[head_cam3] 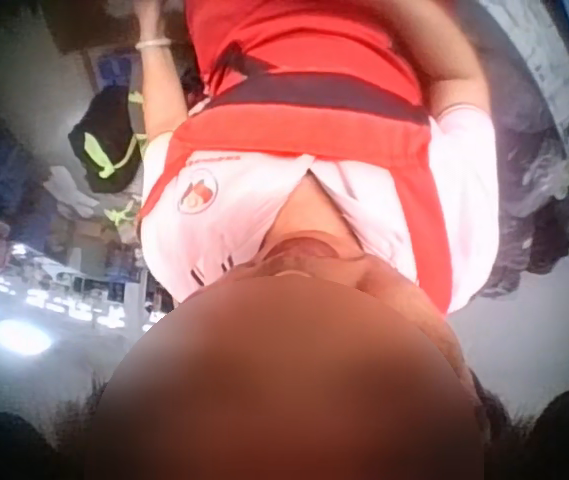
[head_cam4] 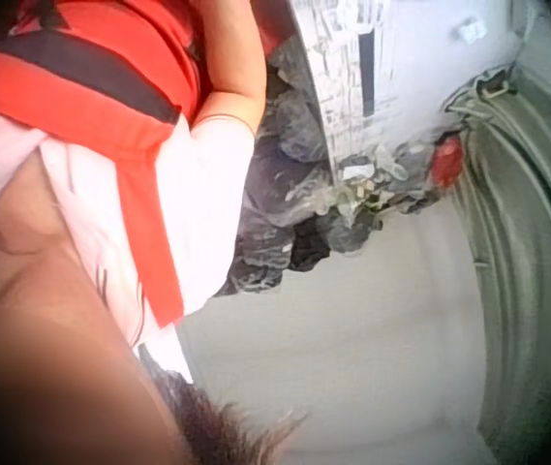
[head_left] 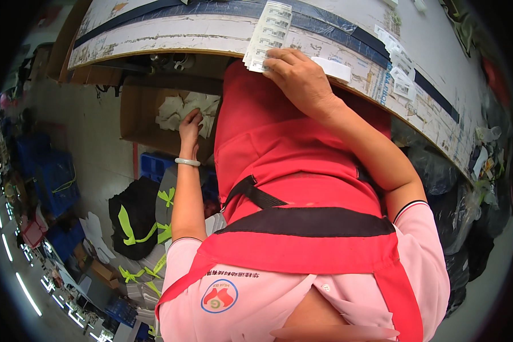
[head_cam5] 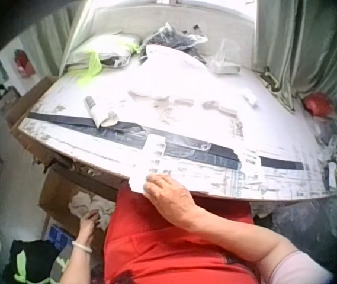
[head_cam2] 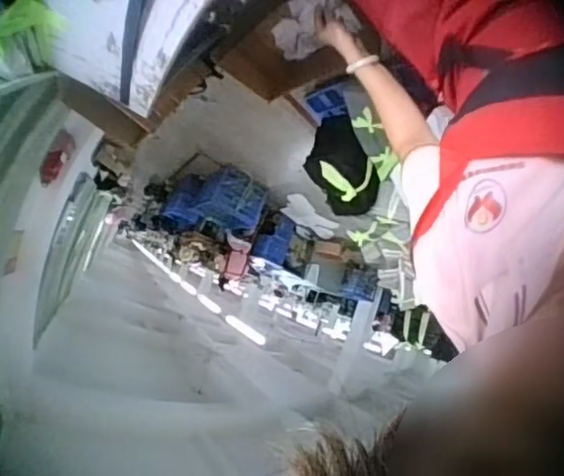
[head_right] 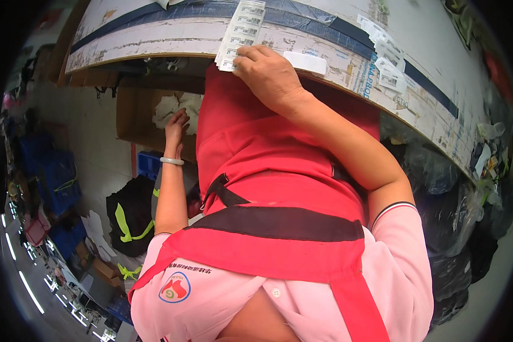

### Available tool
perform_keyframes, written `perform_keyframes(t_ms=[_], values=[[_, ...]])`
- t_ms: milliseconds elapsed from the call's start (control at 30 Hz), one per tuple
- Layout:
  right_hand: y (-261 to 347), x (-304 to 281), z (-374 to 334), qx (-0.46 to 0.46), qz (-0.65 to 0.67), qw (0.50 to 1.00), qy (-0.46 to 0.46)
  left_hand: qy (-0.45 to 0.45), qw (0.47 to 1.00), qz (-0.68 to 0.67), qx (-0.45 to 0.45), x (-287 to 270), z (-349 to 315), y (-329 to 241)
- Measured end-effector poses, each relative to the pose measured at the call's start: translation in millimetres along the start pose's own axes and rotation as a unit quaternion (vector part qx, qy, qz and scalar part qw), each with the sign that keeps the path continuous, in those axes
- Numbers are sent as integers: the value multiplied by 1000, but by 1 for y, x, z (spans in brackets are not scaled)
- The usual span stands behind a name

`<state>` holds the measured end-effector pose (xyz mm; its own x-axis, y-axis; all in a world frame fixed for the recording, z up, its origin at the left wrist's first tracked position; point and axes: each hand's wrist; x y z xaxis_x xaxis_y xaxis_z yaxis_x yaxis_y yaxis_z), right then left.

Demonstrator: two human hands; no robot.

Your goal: Checking and sorting printed garment labels or price tags at a workstation.

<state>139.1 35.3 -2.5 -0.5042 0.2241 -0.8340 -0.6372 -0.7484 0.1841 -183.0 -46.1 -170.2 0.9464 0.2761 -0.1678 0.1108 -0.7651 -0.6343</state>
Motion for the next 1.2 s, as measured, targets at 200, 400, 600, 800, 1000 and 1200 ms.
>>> perform_keyframes(t_ms=[200,400,600,800,1000,1200], values=[[-8,2,6,35,53,998,8,57,988,12,140,35,-48,-54],[-11,-4,6,72,125,989,20,201,959,-54,193,70,-117,-100],[-1,-9,2,-34,89,995,-23,290,949,-79,101,93,-134,-109],[39,-18,-17,118,247,958,-87,322,935,-112,95,116,-128,-119],[25,-14,-24,458,554,695,32,331,939,-31,89,110,-125,-120],[26,-10,-21,462,587,664,39,336,935,-81,80,112,-124,-119]])
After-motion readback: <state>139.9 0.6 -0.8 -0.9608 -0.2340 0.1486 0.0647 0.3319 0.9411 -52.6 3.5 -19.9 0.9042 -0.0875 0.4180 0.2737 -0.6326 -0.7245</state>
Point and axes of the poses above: each hand's wrist, its own z-axis towards the middle knuckle, its own x-axis out of the palm, y = z × x, and after that the axes turned 11 degrees about -x, right-handed
